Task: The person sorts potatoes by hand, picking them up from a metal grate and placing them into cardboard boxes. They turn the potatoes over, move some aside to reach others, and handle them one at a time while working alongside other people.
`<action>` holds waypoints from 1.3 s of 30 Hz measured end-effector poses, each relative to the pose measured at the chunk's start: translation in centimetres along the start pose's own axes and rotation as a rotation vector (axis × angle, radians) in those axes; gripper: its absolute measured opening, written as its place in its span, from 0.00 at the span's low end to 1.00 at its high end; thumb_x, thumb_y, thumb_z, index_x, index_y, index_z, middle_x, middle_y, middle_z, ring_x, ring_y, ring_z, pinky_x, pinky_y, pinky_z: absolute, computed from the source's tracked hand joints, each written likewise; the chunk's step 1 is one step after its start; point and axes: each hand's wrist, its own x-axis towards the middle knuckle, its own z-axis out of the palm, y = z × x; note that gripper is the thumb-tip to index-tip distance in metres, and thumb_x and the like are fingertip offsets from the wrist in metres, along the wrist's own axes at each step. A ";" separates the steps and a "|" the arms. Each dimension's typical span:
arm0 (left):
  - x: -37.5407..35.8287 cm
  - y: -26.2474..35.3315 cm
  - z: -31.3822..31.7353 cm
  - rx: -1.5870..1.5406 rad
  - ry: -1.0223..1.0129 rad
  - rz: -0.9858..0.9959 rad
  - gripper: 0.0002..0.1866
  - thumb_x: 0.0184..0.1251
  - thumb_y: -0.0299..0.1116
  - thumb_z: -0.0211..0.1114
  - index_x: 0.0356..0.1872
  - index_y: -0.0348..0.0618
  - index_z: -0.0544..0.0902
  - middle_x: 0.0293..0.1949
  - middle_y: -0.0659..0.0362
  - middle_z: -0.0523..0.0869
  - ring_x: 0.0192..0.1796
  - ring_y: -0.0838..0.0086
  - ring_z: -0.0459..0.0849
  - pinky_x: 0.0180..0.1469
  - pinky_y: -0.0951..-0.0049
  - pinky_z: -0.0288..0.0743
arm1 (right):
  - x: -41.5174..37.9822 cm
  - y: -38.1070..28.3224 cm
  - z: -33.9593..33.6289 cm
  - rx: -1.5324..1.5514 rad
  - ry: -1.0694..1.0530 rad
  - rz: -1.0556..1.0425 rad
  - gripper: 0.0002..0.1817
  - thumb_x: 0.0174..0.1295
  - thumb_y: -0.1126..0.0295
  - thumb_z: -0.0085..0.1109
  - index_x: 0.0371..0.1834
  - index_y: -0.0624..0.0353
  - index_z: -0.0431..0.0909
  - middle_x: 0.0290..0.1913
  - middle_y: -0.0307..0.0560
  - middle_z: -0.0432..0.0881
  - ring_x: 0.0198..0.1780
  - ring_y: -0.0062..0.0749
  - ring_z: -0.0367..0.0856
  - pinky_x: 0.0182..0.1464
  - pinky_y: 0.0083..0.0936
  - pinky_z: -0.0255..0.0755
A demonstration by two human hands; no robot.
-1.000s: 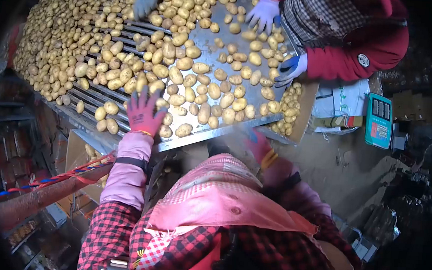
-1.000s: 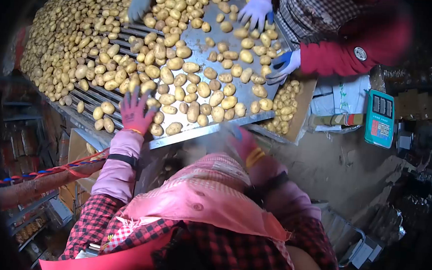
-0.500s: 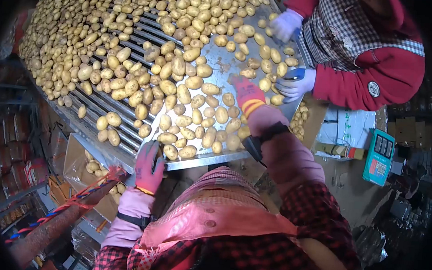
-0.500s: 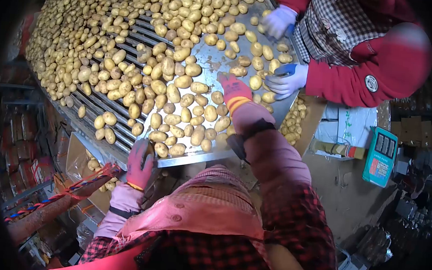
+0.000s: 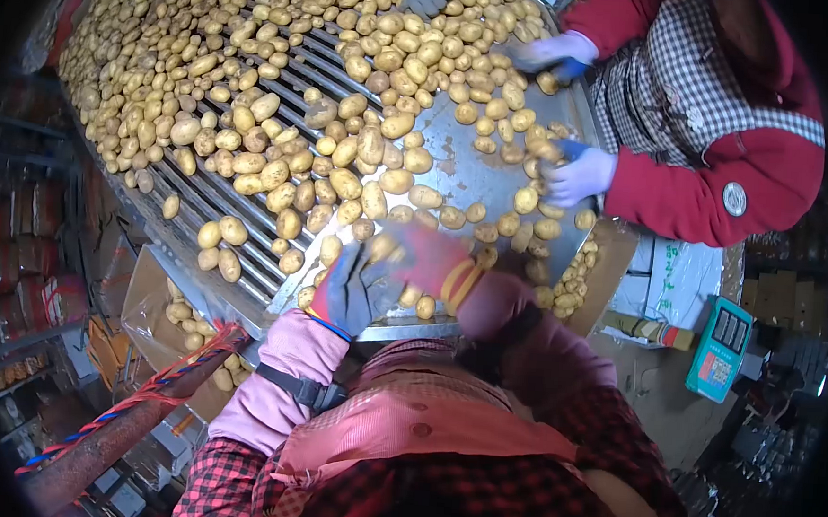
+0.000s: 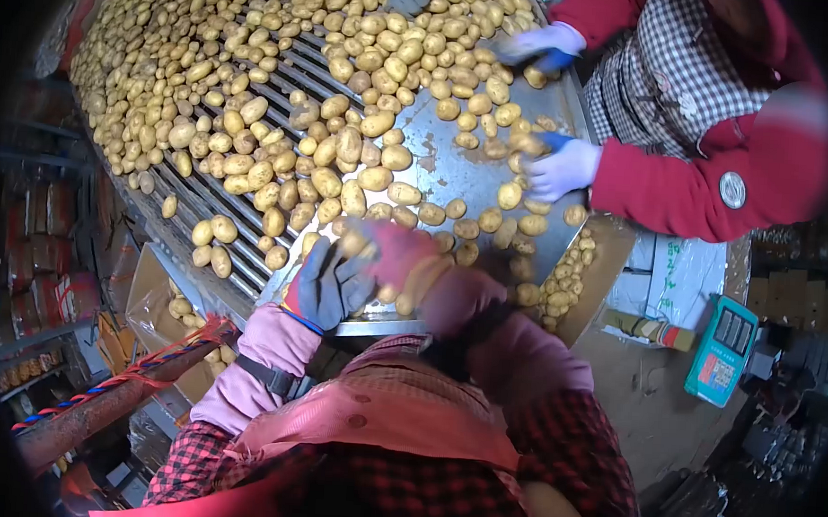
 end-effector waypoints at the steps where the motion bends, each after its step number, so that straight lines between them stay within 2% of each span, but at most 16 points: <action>1: 0.4 0.1 -1.4 0.047 -0.048 0.042 0.29 0.78 0.48 0.48 0.72 0.42 0.60 0.64 0.48 0.72 0.61 0.59 0.77 0.53 0.69 0.80 | 0.4 0.1 -0.3 -0.003 -0.004 0.004 0.30 0.58 0.58 0.66 0.66 0.43 0.72 0.50 0.52 0.82 0.49 0.43 0.83 0.52 0.36 0.77; 3: -0.1 0.6 -3.6 -0.389 -0.250 -0.083 0.26 0.78 0.44 0.47 0.69 0.38 0.64 0.63 0.46 0.73 0.56 0.62 0.78 0.50 0.74 0.80 | 1.8 0.4 -1.0 0.003 -0.014 0.005 0.31 0.58 0.56 0.65 0.67 0.43 0.71 0.53 0.53 0.81 0.52 0.45 0.82 0.55 0.37 0.75; 5: -1.3 0.6 -4.4 -0.425 -0.198 -0.070 0.25 0.77 0.43 0.49 0.67 0.37 0.68 0.61 0.45 0.74 0.50 0.65 0.78 0.47 0.75 0.80 | 5.3 3.0 -2.7 -0.054 0.287 -0.155 0.35 0.58 0.49 0.62 0.68 0.49 0.69 0.60 0.58 0.76 0.61 0.51 0.74 0.64 0.40 0.68; 8: -2.6 0.6 -4.9 -0.468 -0.067 -0.072 0.25 0.76 0.43 0.52 0.63 0.34 0.70 0.58 0.46 0.76 0.50 0.61 0.79 0.49 0.73 0.81 | 12.7 3.5 -4.0 -0.357 0.384 -0.084 0.38 0.55 0.43 0.61 0.71 0.34 0.65 0.72 0.55 0.62 0.71 0.55 0.59 0.70 0.48 0.58; 11: -3.3 0.6 -4.3 -0.460 -0.295 0.020 0.24 0.75 0.43 0.53 0.61 0.33 0.71 0.57 0.45 0.76 0.52 0.58 0.78 0.54 0.71 0.80 | 15.7 -0.5 -1.9 -0.470 0.124 0.042 0.34 0.57 0.45 0.59 0.70 0.31 0.66 0.71 0.47 0.63 0.70 0.51 0.60 0.70 0.49 0.56; 12: -3.8 0.4 -5.4 -0.374 -0.075 0.020 0.23 0.75 0.42 0.53 0.61 0.34 0.71 0.53 0.47 0.77 0.50 0.62 0.78 0.51 0.69 0.81 | 15.2 -1.0 0.3 -0.569 0.116 -0.045 0.32 0.58 0.47 0.59 0.69 0.30 0.67 0.72 0.46 0.63 0.70 0.49 0.61 0.69 0.50 0.55; 14: -4.3 0.5 -7.0 -0.389 -0.026 0.005 0.23 0.75 0.41 0.53 0.61 0.34 0.71 0.50 0.49 0.77 0.47 0.65 0.77 0.47 0.69 0.80 | 13.1 -1.3 3.5 -0.538 0.112 -0.173 0.29 0.60 0.55 0.58 0.68 0.29 0.68 0.71 0.44 0.63 0.70 0.42 0.61 0.70 0.47 0.55; 19: -5.4 0.6 -7.1 -0.367 -0.057 0.048 0.24 0.75 0.41 0.53 0.64 0.36 0.70 0.47 0.53 0.77 0.44 0.68 0.76 0.45 0.70 0.78 | 4.7 -0.4 3.9 -0.401 0.200 -0.679 0.18 0.53 0.69 0.63 0.50 0.47 0.80 0.56 0.53 0.76 0.54 0.47 0.77 0.53 0.37 0.74; 21: -5.8 1.1 -6.6 -0.321 0.062 0.083 0.24 0.75 0.42 0.53 0.64 0.37 0.71 0.47 0.53 0.78 0.44 0.68 0.76 0.46 0.70 0.77 | 4.3 5.4 5.5 -0.611 -0.044 -0.549 0.17 0.57 0.66 0.60 0.51 0.46 0.79 0.53 0.47 0.79 0.54 0.40 0.78 0.53 0.33 0.73; 23: -6.3 1.2 -6.2 -0.294 0.155 0.124 0.23 0.75 0.41 0.52 0.63 0.37 0.72 0.49 0.52 0.78 0.45 0.67 0.77 0.46 0.70 0.76 | 4.7 7.8 4.2 -0.715 0.009 -0.485 0.16 0.59 0.64 0.58 0.52 0.46 0.79 0.50 0.44 0.80 0.52 0.37 0.80 0.51 0.32 0.74; 26: -6.6 0.7 -6.6 -0.346 0.074 0.109 0.23 0.75 0.41 0.52 0.63 0.37 0.72 0.47 0.54 0.77 0.44 0.68 0.76 0.47 0.70 0.75 | 10.2 5.1 -4.1 -0.693 0.548 -0.454 0.17 0.59 0.65 0.57 0.52 0.47 0.78 0.46 0.44 0.81 0.45 0.38 0.82 0.42 0.37 0.78; 28: -6.4 0.5 -6.5 -0.332 0.063 0.094 0.23 0.75 0.41 0.52 0.63 0.37 0.71 0.46 0.55 0.76 0.44 0.69 0.75 0.48 0.71 0.73 | 14.9 2.6 -5.2 -0.471 0.466 -0.237 0.18 0.59 0.66 0.58 0.54 0.46 0.77 0.55 0.43 0.79 0.51 0.42 0.80 0.51 0.34 0.76; 33: -6.8 -0.1 -7.4 -0.262 -0.049 0.109 0.25 0.75 0.41 0.52 0.68 0.39 0.67 0.46 0.51 0.78 0.45 0.64 0.76 0.55 0.64 0.71 | 22.9 1.0 -6.8 -0.898 -0.116 -0.022 0.22 0.71 0.64 0.39 0.68 0.38 0.68 0.63 0.47 0.75 0.61 0.43 0.76 0.59 0.40 0.72; 35: -7.4 -0.2 -7.2 -0.315 -0.111 0.133 0.26 0.74 0.40 0.51 0.69 0.39 0.65 0.47 0.51 0.77 0.47 0.63 0.75 0.53 0.66 0.69 | 21.5 1.1 -7.4 -0.776 -0.051 -0.074 0.17 0.71 0.64 0.39 0.56 0.45 0.76 0.53 0.49 0.82 0.53 0.45 0.82 0.49 0.41 0.77; 37: -7.7 -0.2 -7.3 -0.333 -0.229 0.160 0.27 0.74 0.40 0.51 0.69 0.40 0.65 0.47 0.51 0.77 0.48 0.63 0.74 0.52 0.68 0.69 | 21.4 5.9 -6.1 -0.841 0.093 -0.176 0.17 0.70 0.64 0.39 0.55 0.48 0.76 0.54 0.50 0.81 0.54 0.47 0.81 0.50 0.42 0.76; 39: -7.6 0.3 -7.0 -0.251 -0.226 0.191 0.28 0.72 0.39 0.51 0.71 0.40 0.63 0.57 0.51 0.75 0.51 0.66 0.73 0.48 0.71 0.69 | 20.7 6.2 -6.7 -0.767 0.059 0.036 0.22 0.66 0.65 0.48 0.64 0.47 0.70 0.64 0.52 0.74 0.58 0.49 0.77 0.58 0.42 0.72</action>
